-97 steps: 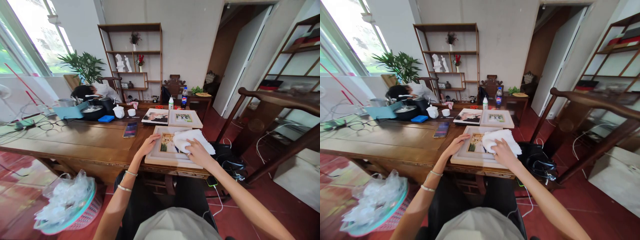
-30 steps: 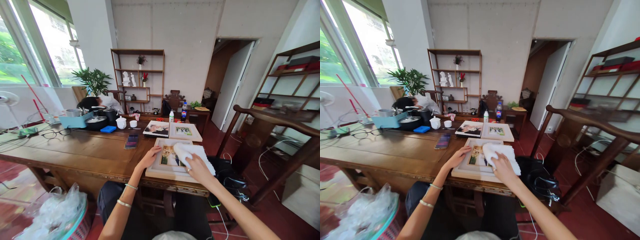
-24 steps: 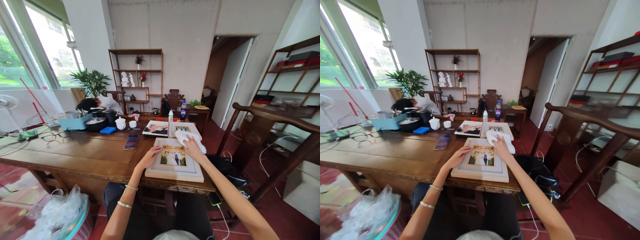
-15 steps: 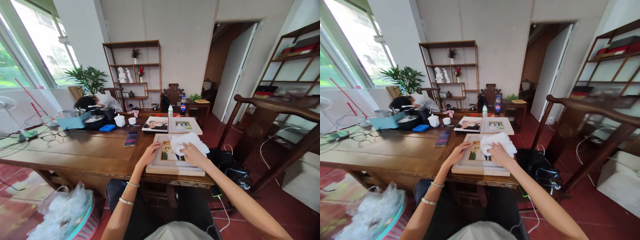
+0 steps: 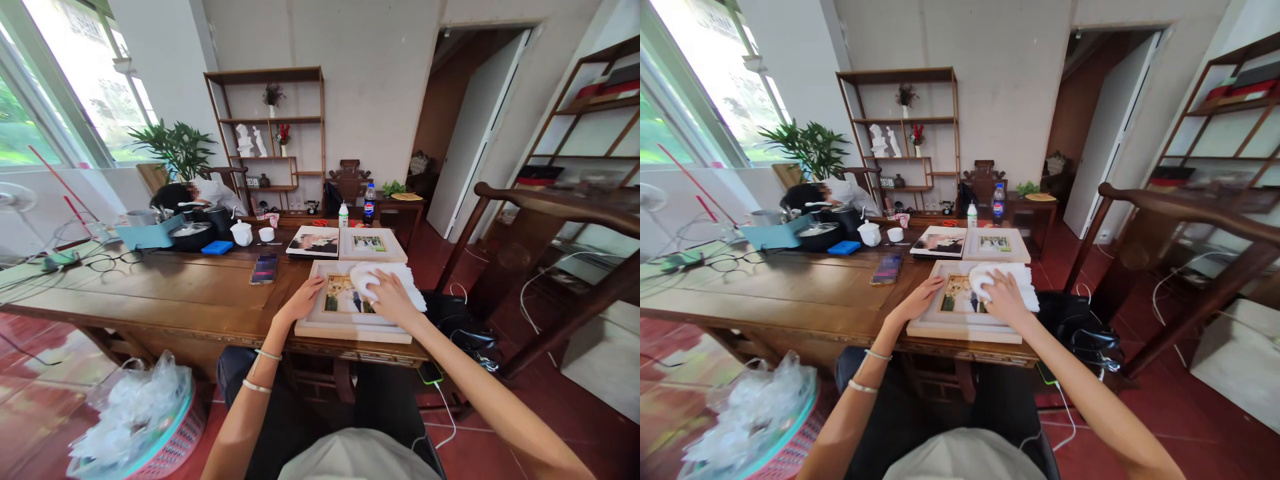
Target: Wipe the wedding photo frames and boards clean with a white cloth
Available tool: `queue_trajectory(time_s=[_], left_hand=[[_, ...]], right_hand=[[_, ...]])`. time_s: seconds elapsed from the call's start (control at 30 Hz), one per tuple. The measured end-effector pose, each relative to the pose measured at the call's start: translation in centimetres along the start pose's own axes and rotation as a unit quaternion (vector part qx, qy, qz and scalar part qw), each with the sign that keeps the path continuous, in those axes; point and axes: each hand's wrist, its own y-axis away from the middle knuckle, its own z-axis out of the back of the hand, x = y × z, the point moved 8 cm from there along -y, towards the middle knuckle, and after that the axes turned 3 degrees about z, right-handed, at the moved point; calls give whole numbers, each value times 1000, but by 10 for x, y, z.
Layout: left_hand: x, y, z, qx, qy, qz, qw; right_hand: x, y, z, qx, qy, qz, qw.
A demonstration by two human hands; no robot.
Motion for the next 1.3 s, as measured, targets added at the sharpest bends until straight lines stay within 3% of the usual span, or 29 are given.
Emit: queue_trajectory(time_s=[0.1, 0.2, 0.4, 0.57, 0.7, 0.87, 0.97, 1.1, 1.3], left_hand=[[0, 0, -1, -1, -16, -1, 1000], [-3, -1, 0, -9, -36, 9, 999], [-8, -7, 5, -52, -71, 55, 995], [-7, -9, 5, -63, -89, 40, 993], [-7, -8, 3, -62, -91, 30, 993], [-11, -9, 3, -51, -86, 38, 994], [-13, -9, 6, -44, -74, 46, 995], [-13, -8, 11, -55, -37, 63, 996], [-11, -7, 11, -65, -8, 70, 995]], right_hand=[[-18, -27, -5, -2, 28, -30, 999], [-11, -33, -10, 22, 32, -11, 999], [31, 6, -6, 57, 8, 71, 996], [51, 33, 3, 63, -44, 133, 988], [31, 21, 0, 38, -13, 102, 994], [-20, -20, -1, -2, 55, -22, 998], [-32, -38, -4, 1, 60, -39, 997], [-11, -33, -13, 46, 48, 16, 998], [54, 30, 11, 80, -6, 92, 993]])
